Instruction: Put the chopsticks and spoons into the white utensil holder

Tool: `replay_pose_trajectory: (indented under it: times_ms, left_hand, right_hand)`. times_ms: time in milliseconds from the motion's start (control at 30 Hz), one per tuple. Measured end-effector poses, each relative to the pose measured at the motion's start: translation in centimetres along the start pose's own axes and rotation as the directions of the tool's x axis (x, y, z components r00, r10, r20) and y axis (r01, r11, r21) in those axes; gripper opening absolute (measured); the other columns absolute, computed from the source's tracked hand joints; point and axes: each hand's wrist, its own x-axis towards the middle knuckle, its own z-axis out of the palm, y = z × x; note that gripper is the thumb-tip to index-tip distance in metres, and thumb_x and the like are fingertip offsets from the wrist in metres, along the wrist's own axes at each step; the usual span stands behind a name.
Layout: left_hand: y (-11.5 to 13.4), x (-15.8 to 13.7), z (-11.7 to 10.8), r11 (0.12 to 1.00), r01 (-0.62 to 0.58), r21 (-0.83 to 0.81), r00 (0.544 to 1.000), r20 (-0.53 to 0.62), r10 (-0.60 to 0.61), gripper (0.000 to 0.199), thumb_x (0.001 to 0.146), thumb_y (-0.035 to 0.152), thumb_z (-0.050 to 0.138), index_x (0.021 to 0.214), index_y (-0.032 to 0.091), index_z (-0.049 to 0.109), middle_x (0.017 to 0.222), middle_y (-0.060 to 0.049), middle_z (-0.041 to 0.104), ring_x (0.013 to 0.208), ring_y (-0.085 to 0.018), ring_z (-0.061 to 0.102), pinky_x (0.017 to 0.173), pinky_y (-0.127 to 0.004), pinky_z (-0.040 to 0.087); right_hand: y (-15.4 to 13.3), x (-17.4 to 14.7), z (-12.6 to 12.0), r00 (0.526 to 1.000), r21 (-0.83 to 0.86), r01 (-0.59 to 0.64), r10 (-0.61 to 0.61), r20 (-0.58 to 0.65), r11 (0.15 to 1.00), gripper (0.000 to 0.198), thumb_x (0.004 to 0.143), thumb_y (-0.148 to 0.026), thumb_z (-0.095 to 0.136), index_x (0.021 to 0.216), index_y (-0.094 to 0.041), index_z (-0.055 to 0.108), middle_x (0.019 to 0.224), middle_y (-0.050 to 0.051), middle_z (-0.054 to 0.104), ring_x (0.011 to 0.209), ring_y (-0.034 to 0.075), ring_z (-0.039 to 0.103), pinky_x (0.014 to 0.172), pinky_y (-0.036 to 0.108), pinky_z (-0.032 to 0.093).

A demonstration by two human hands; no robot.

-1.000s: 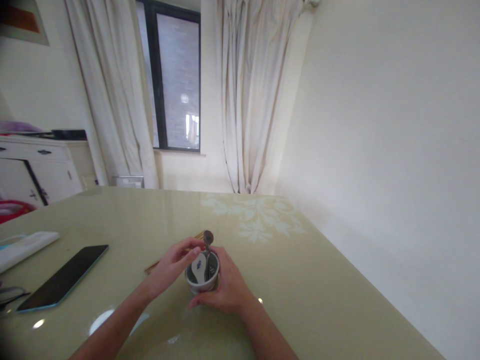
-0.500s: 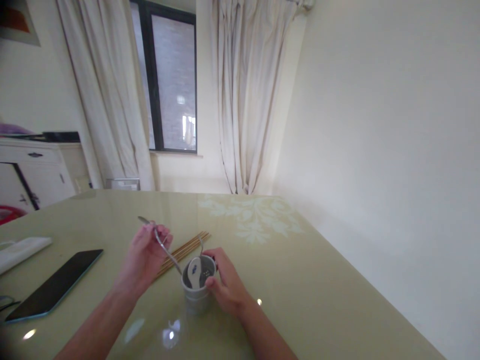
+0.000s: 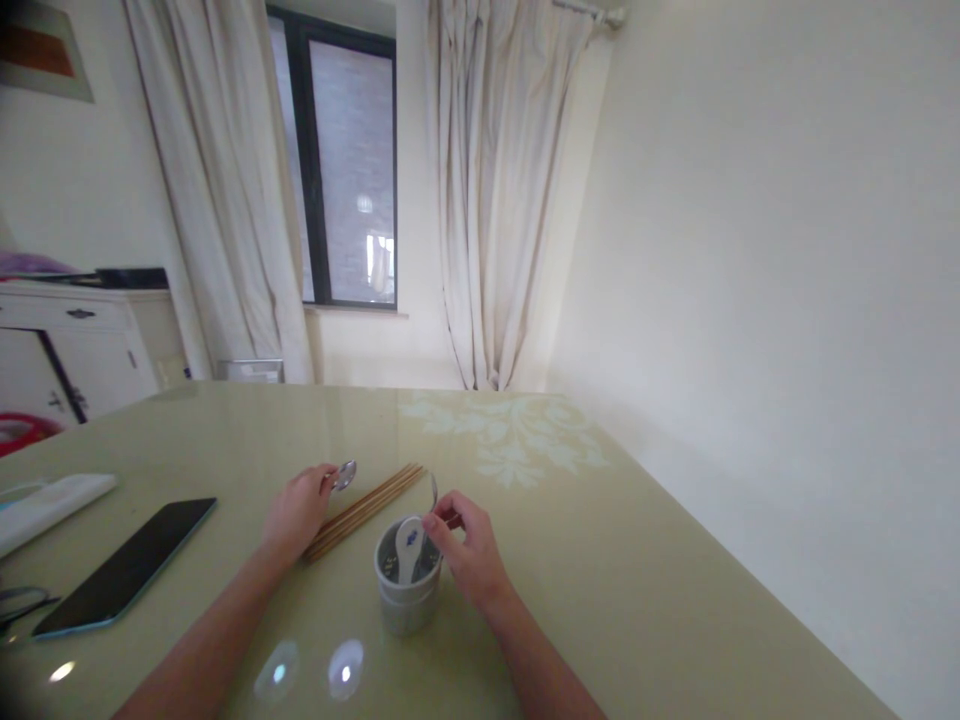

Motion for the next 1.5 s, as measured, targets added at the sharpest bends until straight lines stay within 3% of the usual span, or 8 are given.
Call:
replay_pose_trajectory:
  times_ms: [267,533,867,1133,1333,1500]
  left_hand:
    - [0.5,-0.5,0.5,0.958,-0.144,0.249,0.984,0.135,0.113,0.037,0.108,0.026,0.037,0.114,0.021,0.073,0.118,-0.012,0.073,0.109,-0.027,0.072,0.094,-0.037,0.053]
    - [1.4,-1.5,1.7,0.914,-0.39,0.116,0.903,0.242,0.354,0.037,0.104,0.038,0.05,0.126,0.021,0.073,0.125,-0.012,0.074,0.122,-0.027,0.065,0.109,-0.039,0.047]
    - [3.6,-3.8,2.6,0.903,-0.423,-0.07,0.859,0.285,0.424,0.036,0.101,0.035,0.052,0.127,0.023,0.073,0.125,-0.012,0.073,0.12,-0.028,0.063,0.108,-0.042,0.048]
    - [4.5,-4.5,2.1,0.882,-0.47,-0.044,0.839,0.29,0.461,0.042,0.102,0.04,0.051,0.138,0.026,0.069,0.141,-0.012,0.071,0.128,-0.028,0.064,0.113,-0.044,0.047]
    - [4.1,-4.6,2.9,0.872,-0.482,-0.082,0.815,0.324,0.481,0.052,0.099,0.039,0.054,0.149,0.026,0.063,0.157,-0.011,0.061,0.143,-0.029,0.058,0.122,-0.047,0.043]
    - [3.9,-4.5,3.6,0.868,-0.493,-0.058,0.81,0.335,0.482,0.054,0.1,0.035,0.05,0.153,0.026,0.059,0.16,-0.01,0.057,0.145,-0.029,0.056,0.124,-0.048,0.042]
  right_hand:
    - [0.2,0.1,0.2,1.0,0.02,-0.006,0.006,0.004,1.0,0.052,0.092,-0.071,0.068,0.08,-0.021,0.062,0.074,0.0,0.058,0.069,0.016,0.052,0.06,0.025,0.039]
    - [-0.1,0.3,0.1,0.996,-0.018,-0.075,0.074,-0.04,0.997,0.052,0.092,-0.07,0.068,0.077,-0.019,0.066,0.071,0.001,0.061,0.067,0.016,0.054,0.059,0.026,0.039]
    - [-1.5,0.2,-0.1,0.999,0.012,-0.043,0.043,-0.004,0.999,0.043,0.086,-0.057,0.08,0.074,-0.02,0.063,0.069,-0.001,0.063,0.067,0.017,0.059,0.066,0.029,0.048]
    - [-0.7,0.3,-0.1,0.998,0.093,-0.068,0.067,0.013,0.993,0.041,0.087,-0.058,0.081,0.099,-0.019,0.075,0.088,0.004,0.073,0.08,0.021,0.067,0.074,0.031,0.054]
    - [-1.4,0.3,-0.2,1.0,0.076,0.021,-0.019,-0.025,0.997,0.045,0.099,-0.061,0.065,0.088,-0.02,0.08,0.09,0.005,0.067,0.083,0.021,0.064,0.075,0.031,0.051]
    - [-2.3,0.3,-0.5,0.995,0.11,0.072,-0.063,-0.082,0.991,0.047,0.101,-0.061,0.063,0.086,-0.021,0.083,0.09,0.006,0.066,0.084,0.021,0.061,0.079,0.033,0.049]
